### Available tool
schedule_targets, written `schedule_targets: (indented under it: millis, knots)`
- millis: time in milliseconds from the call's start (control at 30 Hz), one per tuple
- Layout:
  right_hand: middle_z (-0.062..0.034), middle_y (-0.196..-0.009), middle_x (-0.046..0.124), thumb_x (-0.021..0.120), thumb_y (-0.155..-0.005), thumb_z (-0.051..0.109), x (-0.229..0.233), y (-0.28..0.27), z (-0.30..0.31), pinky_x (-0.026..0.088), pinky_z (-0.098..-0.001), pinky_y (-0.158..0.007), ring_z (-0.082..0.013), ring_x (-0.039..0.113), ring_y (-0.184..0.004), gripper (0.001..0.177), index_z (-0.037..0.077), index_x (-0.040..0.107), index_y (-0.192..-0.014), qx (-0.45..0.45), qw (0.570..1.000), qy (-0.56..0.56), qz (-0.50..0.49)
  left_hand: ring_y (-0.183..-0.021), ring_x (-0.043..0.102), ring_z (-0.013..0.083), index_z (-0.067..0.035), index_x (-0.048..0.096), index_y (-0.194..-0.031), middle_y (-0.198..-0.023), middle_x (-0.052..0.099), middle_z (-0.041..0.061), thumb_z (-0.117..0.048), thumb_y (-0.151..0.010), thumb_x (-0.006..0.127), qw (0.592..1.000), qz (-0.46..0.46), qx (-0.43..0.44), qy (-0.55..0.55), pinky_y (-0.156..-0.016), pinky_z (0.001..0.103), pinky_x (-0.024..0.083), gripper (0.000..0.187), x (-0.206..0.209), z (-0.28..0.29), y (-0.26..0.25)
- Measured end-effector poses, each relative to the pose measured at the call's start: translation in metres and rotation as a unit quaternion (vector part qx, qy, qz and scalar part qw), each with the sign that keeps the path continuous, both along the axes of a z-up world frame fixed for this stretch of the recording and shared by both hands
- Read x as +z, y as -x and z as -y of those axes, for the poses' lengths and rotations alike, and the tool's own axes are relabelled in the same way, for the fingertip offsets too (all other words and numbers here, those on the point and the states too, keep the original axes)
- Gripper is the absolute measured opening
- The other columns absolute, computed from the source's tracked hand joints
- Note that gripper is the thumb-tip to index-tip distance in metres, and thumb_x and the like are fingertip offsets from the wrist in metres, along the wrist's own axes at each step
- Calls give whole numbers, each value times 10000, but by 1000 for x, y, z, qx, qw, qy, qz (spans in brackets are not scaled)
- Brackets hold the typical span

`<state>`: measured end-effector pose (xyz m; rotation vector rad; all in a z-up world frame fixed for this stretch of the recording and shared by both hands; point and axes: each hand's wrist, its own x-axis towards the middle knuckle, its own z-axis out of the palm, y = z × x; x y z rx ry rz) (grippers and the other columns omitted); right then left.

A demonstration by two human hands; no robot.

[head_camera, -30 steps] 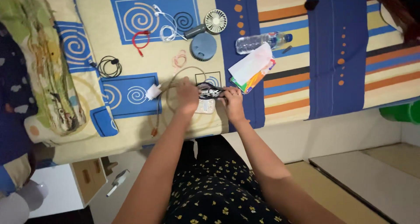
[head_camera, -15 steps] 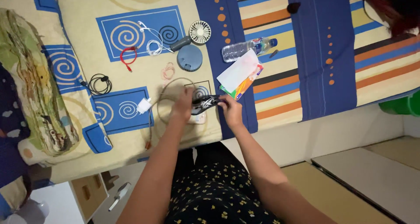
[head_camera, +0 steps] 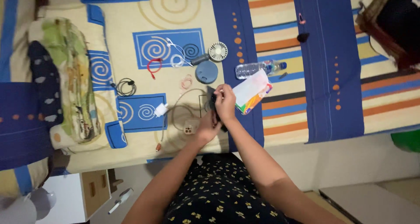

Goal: Organizing various electronic accessories, cables, and a handheld fan into a nightstand drawer.

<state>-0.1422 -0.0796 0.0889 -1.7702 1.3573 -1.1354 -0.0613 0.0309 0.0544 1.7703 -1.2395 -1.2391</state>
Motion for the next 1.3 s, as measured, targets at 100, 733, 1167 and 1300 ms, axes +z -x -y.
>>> schedule_targets:
  millis: [100,733,1167,1300]
  knots:
    - [-133,-822,639,526,-874,-119,18,-21,1,528,-328,-692,-250,649,-736,155,8,602,-921,53,997,-36,51,-809,538,403,-14,555,-1071,-899,602,148,-62,-783,746,977,-195,-48,76,-712,470,488,348,53,3,-25]
    - [-88,-909,650,664,-833,-70,152,-65,53,544,-355,-707,-255,693,-825,148,38,609,-917,395,898,191,16,-891,699,346,-44,719,-915,-910,738,142,-61,-866,724,904,183,198,333,-808,397,549,52,174,52,-138]
    - [-84,-851,608,624,-759,-84,133,-41,52,530,-368,-655,-263,666,-805,177,43,572,-872,346,912,204,-87,-850,668,216,-4,640,-1012,-917,686,116,-46,-989,649,847,159,374,341,-807,322,536,50,147,36,-188]
    - [-115,-866,614,621,-788,-98,110,-34,62,525,-374,-718,-281,663,-842,159,16,568,-885,337,931,106,-87,-840,656,198,-5,641,-1021,-916,689,107,-53,-995,631,838,152,417,319,-794,313,533,55,132,33,-203]
